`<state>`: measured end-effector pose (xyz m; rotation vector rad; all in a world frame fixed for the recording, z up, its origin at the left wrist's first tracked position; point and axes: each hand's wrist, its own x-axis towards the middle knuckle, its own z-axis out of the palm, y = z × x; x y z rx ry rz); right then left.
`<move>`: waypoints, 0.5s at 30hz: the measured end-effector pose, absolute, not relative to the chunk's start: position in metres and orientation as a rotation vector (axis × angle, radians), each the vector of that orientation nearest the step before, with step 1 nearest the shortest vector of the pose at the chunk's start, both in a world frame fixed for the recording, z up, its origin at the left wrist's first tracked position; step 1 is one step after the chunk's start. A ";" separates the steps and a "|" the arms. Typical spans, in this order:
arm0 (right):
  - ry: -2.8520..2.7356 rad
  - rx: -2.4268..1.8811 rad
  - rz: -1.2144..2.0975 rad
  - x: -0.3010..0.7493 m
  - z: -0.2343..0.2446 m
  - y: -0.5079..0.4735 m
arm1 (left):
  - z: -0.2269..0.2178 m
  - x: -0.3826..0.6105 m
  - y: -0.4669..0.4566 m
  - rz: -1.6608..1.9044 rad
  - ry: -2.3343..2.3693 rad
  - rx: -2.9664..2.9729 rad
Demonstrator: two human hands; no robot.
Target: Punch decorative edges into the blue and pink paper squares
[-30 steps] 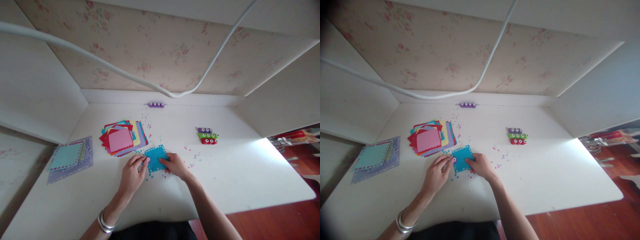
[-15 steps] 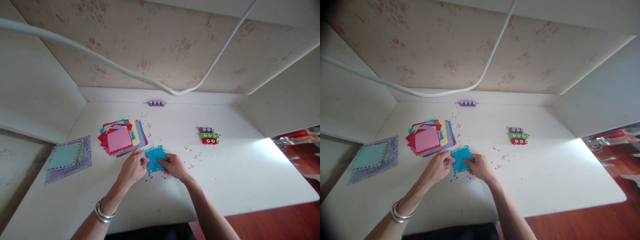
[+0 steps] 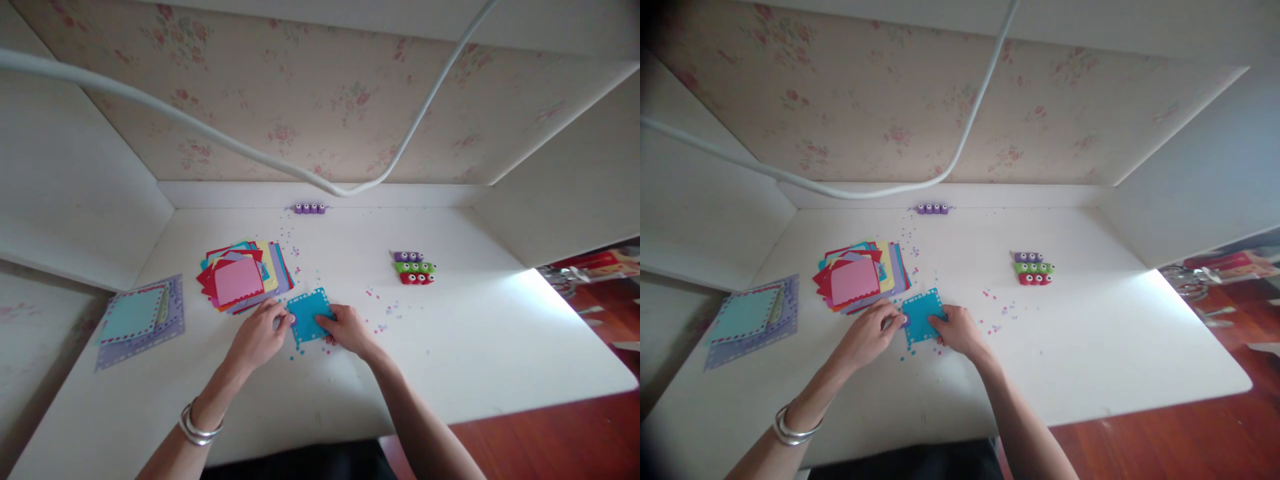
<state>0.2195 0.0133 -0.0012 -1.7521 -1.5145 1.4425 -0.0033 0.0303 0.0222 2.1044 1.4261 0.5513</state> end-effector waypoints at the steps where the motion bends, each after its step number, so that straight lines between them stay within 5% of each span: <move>1: -1.500 -1.762 1.447 0.220 -0.001 0.013 | 0.022 -0.007 0.029 0.564 1.436 2.096; 9: -1.587 -1.894 1.347 0.237 0.007 0.015 | 0.013 -0.038 0.013 0.628 1.660 2.141; 15: -1.796 -2.083 0.578 0.250 0.029 0.015 | 0.002 -0.040 0.002 0.594 1.691 2.261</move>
